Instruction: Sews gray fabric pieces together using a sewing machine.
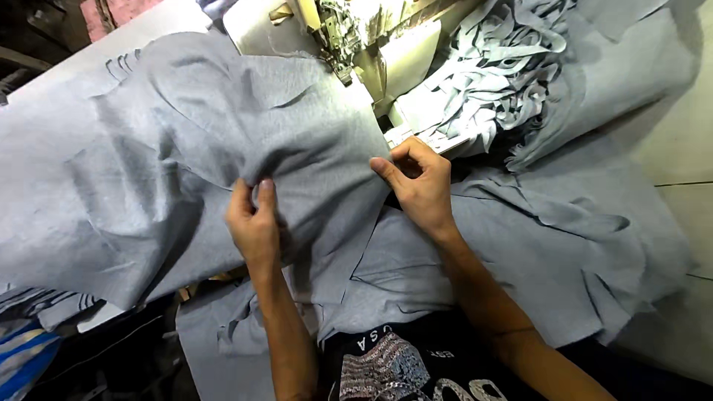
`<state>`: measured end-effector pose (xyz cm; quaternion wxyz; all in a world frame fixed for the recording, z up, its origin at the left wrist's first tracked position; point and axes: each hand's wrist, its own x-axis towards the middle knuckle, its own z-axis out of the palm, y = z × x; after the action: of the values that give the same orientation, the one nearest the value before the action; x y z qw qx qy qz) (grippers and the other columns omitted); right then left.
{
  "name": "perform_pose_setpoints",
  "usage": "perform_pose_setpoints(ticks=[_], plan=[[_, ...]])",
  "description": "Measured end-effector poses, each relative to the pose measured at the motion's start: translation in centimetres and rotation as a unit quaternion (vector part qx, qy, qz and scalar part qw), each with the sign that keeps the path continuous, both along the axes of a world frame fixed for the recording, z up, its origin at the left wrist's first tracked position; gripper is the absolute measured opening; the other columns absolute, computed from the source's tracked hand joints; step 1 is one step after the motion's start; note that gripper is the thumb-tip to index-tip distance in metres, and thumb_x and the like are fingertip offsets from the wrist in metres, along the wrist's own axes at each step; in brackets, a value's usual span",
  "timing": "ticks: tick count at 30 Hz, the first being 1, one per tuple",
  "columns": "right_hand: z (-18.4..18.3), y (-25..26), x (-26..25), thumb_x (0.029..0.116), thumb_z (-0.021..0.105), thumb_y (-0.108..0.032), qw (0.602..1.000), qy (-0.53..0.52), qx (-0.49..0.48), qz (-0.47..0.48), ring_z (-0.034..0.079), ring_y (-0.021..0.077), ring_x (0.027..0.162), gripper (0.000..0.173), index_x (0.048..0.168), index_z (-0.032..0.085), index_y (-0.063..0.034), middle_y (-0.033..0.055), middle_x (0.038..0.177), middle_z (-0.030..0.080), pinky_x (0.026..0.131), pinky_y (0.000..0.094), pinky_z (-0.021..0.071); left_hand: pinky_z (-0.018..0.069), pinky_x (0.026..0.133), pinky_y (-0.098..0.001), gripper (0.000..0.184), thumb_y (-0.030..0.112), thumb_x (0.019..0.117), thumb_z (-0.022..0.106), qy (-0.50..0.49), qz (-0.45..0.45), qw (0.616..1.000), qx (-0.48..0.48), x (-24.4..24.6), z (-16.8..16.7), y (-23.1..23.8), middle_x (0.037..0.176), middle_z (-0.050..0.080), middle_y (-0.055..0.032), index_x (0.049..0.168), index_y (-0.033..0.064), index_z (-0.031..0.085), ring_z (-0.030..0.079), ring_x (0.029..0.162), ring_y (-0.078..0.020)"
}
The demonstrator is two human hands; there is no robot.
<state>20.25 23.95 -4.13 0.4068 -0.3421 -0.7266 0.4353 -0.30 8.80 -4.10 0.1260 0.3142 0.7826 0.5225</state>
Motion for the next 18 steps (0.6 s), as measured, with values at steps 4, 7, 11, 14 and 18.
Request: perform_pose_setpoints(ticks=[4,7,11,14,18], plan=[[0.4,-0.2,0.0,0.0915,0.079,-0.023,0.999,-0.020,0.042,0.013,0.054,0.0075,0.063,0.023,0.085,0.064,-0.0077,0.0023,0.080,0.057,0.051,0.0202,0.0437,0.0498,0.064,-0.0174,0.013,0.013,0.1018,0.061,0.133,0.059,0.988,0.060,-0.7,2.0,-1.6,0.078,0.063,0.0055,0.104,0.0013,0.067,0.057,0.067,0.0030],[0.8,-0.3,0.1,0.0922,0.078,-0.023,0.999,-0.030,0.038,0.025,0.051,0.0075,0.059,0.023,0.085,0.062,-0.0083,0.0015,0.076,0.057,0.049,0.0210,0.0411,0.0445,0.056,-0.0162,0.018,0.019,0.1012,0.063,0.166,0.093,0.982,0.004,-0.1,3.2,-1.9,0.071,0.060,0.0052,0.104,0.0019,0.068,0.051,0.058,0.0037],[1.3,-0.2,0.1,0.0927,0.078,-0.020,0.999,-0.016,-0.010,0.035,0.053,0.0080,0.052,0.024,0.087,0.057,-0.0102,0.0006,0.069,0.058,0.043,0.0217,0.0432,0.0451,0.051,-0.0418,0.030,0.035,0.1053,0.055,0.182,0.128,0.957,-0.184,0.4,3.3,-1.4,0.066,0.062,-0.0053,0.117,0.0098,0.065,0.052,0.050,-0.0186],[1.7,-0.2,0.3,0.0910,0.079,-0.017,0.999,0.007,-0.033,0.040,0.057,0.0079,0.053,0.024,0.090,0.056,-0.0109,0.0001,0.070,0.061,0.043,0.0212,0.0465,0.0519,0.069,-0.0597,0.038,0.029,0.1040,0.054,0.246,0.132,0.929,-0.245,0.4,3.6,-0.9,0.096,0.071,-0.0180,0.134,0.0060,0.057,0.068,0.081,-0.0375],[1.6,-0.3,0.9,0.0914,0.079,-0.018,0.996,0.003,-0.076,0.055,0.050,0.0115,0.044,0.037,0.119,0.055,-0.0132,-0.0002,0.062,0.058,0.037,0.0232,0.0389,0.0490,0.104,-0.0470,0.041,0.022,0.1047,0.053,0.337,-0.022,0.933,-0.124,1.9,5.6,1.3,0.140,0.054,-0.0232,0.139,0.0001,0.055,0.055,0.129,-0.0349]])
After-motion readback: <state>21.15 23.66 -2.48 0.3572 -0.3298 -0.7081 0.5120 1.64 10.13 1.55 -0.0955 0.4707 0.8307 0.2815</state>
